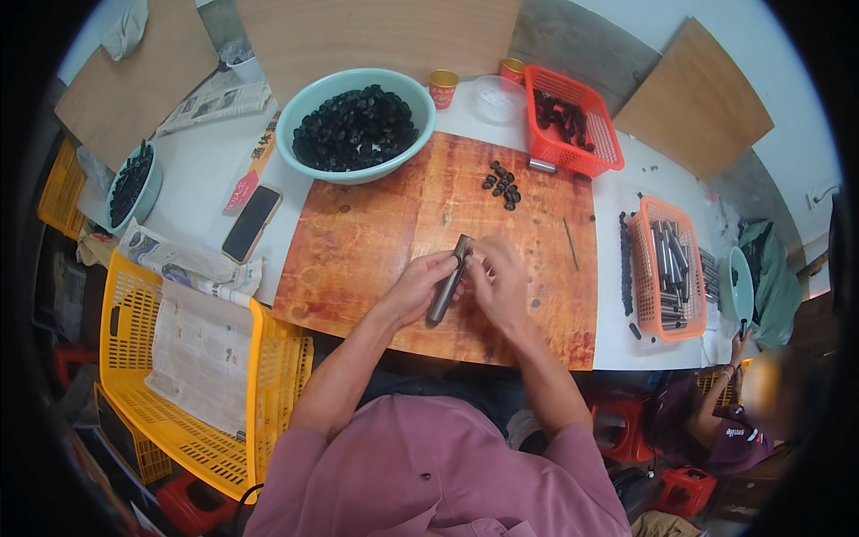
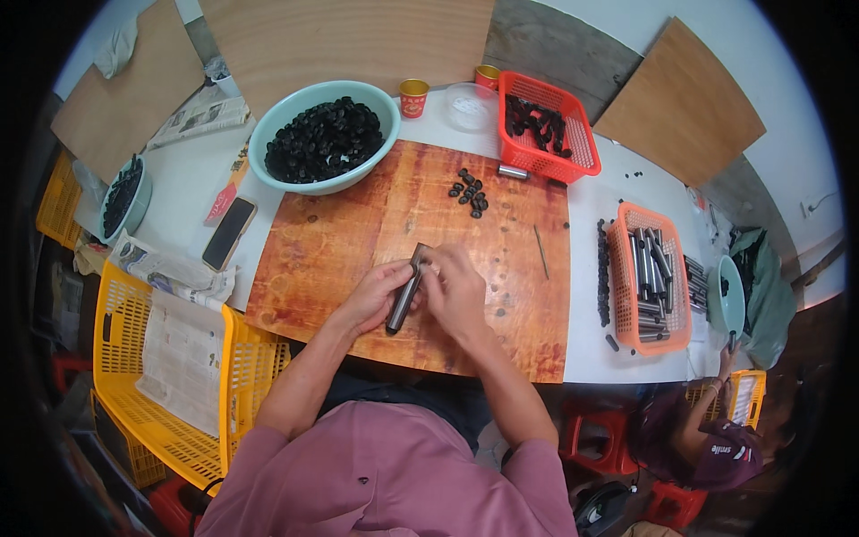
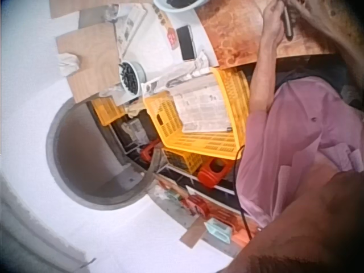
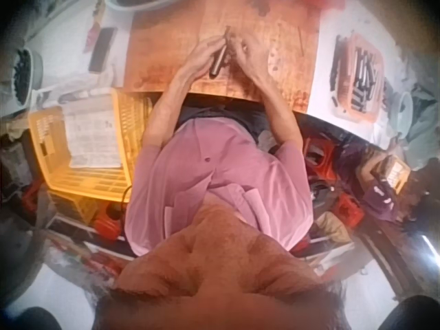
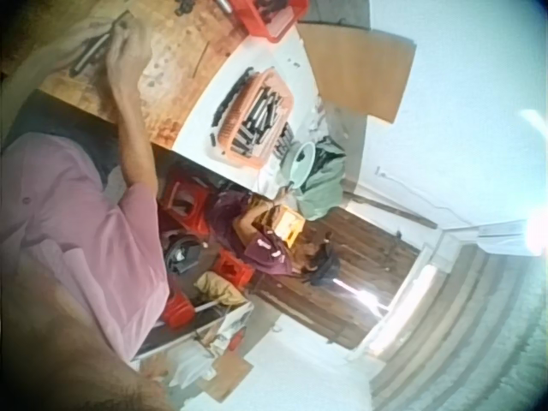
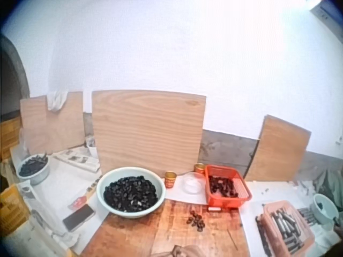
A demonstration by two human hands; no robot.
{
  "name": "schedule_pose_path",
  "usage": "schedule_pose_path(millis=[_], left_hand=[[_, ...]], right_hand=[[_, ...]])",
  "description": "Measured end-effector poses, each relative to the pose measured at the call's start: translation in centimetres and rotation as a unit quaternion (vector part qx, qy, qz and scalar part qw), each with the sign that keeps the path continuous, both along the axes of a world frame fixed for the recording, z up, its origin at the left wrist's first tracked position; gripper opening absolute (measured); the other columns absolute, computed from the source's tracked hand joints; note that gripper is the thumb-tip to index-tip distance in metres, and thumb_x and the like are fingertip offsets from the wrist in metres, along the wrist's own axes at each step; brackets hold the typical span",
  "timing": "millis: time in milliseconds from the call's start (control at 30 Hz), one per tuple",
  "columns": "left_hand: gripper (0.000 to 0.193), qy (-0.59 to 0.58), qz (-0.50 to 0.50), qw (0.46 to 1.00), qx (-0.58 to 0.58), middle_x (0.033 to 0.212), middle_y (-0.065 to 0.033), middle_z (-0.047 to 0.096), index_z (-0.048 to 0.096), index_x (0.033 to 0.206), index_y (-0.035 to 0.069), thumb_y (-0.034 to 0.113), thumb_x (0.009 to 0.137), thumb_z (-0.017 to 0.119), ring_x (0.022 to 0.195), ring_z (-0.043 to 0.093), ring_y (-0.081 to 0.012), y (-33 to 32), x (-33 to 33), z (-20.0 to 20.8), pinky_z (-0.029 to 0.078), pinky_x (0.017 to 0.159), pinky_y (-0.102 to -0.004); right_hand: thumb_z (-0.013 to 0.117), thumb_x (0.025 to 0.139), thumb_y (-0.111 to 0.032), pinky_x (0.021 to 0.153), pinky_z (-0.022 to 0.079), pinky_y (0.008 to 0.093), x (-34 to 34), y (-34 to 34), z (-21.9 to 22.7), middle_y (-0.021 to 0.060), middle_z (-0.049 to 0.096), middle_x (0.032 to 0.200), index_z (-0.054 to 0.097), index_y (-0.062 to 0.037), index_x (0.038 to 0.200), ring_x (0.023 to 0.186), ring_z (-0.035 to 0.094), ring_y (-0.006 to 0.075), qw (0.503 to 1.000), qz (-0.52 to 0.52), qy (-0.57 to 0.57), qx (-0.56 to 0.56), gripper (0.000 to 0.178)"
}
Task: The person assembles small black cylindrical components into metal tubes at a workbench. They pick up components, insert them into the tubes, and place the finished assemblies into a yellow basket lined with newspaper.
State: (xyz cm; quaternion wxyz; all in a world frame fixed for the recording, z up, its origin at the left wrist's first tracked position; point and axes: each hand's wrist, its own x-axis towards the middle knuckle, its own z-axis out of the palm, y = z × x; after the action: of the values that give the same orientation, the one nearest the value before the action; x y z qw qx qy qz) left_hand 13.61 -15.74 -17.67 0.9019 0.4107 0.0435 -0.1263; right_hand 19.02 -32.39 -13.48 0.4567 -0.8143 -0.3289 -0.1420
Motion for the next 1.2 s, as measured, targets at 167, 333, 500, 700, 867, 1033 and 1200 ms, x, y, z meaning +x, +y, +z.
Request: schedule_pose_path(millis=[167, 333, 500, 700, 867, 1033, 1200], left_hand=[[0.027, 0.018, -0.007, 1.000, -0.002, 0.094, -0.0060, 0.066, 0.061, 0.114, 0.004, 0.028, 0.108, 0.051, 0.077, 0.065, -0.0116, -0.4, -0.2, 0.7, 0.053, 0.066, -0.0257], [0.031, 0.018, -0.007, 0.995, 0.101, 0.093, -0.0086, 0.067, 0.061, 0.116, -0.001, 0.028, 0.108, 0.052, 0.073, 0.065, -0.0134, -1.0, -0.2, 1.6, 0.055, 0.069, -0.0268], [0.033, 0.016, -0.044, 0.983, 0.175, 0.088, -0.0063, 0.067, 0.062, 0.114, -0.001, 0.030, 0.108, 0.052, 0.069, 0.063, -0.0099, -0.9, -1.0, 1.5, 0.053, 0.064, -0.0245], [0.032, -0.070, -0.001, 0.947, 0.313, 0.086, -0.0026, 0.065, 0.063, 0.117, 0.001, 0.029, 0.108, 0.051, 0.068, 0.060, -0.0070, -1.3, -1.5, 1.7, 0.048, 0.061, -0.0232], [0.030, -0.192, 0.043, 0.810, 0.552, 0.088, -0.0117, 0.066, 0.060, 0.121, -0.002, 0.024, 0.105, 0.055, 0.072, 0.065, -0.0213, -0.6, -2.0, 3.8, 0.051, 0.066, -0.0346], [0.031, -0.274, 0.067, 0.695, 0.661, 0.104, -0.0262, 0.064, 0.056, 0.125, -0.002, 0.014, 0.099, 0.060, 0.091, 0.064, -0.0419, 0.8, -1.9, 2.7, 0.051, 0.081, -0.0484], [0.036, -0.310, 0.043, 0.564, 0.764, 0.106, -0.0232, 0.061, 0.055, 0.125, -0.002, 0.011, 0.093, 0.067, 0.096, 0.062, -0.0399, 1.7, -1.1, 2.2, 0.050, 0.085, -0.0474]], right_hand=[[0.075, 0.090, -0.018, 0.071, 0.052, 0.0290, 2.7, -0.1, 0.3, 0.0097, 0.072, 0.094, 0.072, 0.0033, 0.112, 0.079, 0.065, 0.0155, 0.931, 0.026, 0.350, 0.096, 0.031], [0.071, 0.094, -0.012, 0.081, 0.051, 0.0285, 3.3, -0.3, -0.1, 0.0069, 0.072, 0.096, 0.069, 0.0033, 0.115, 0.089, 0.066, 0.0128, 0.907, 0.064, 0.399, 0.115, 0.026], [0.073, 0.093, -0.010, 0.073, 0.052, 0.0253, 2.8, -1.3, -0.1, 0.0054, 0.070, 0.100, 0.065, 0.0010, 0.121, 0.086, 0.065, 0.0100, 0.862, 0.092, 0.448, 0.219, 0.031], [0.072, 0.095, -0.011, 0.076, 0.054, 0.0257, 2.5, -2.4, -0.5, 0.0054, 0.069, 0.105, 0.063, 0.0010, 0.124, 0.091, 0.065, 0.0100, 0.852, 0.129, 0.455, 0.222, 0.033], [0.069, 0.095, -0.013, 0.080, 0.057, 0.0284, 2.8, -2.9, 0.5, 0.0088, 0.071, 0.106, 0.064, 0.0043, 0.124, 0.090, 0.068, 0.0141, 0.878, 0.141, 0.433, 0.150, 0.034], [0.069, 0.093, -0.015, 0.073, 0.057, 0.0297, 2.8, -2.1, 2.2, 0.0142, 0.072, 0.097, 0.068, 0.0064, 0.119, 0.085, 0.069, 0.0159, 0.914, 0.106, 0.391, 0.035, 0.034], [0.070, 0.090, -0.014, 0.071, 0.055, 0.0319, 4.2, -1.3, 0.2, 0.0160, 0.073, 0.091, 0.071, 0.0046, 0.116, 0.084, 0.069, 0.0177, 0.909, 0.102, 0.403, -0.009, 0.032]])
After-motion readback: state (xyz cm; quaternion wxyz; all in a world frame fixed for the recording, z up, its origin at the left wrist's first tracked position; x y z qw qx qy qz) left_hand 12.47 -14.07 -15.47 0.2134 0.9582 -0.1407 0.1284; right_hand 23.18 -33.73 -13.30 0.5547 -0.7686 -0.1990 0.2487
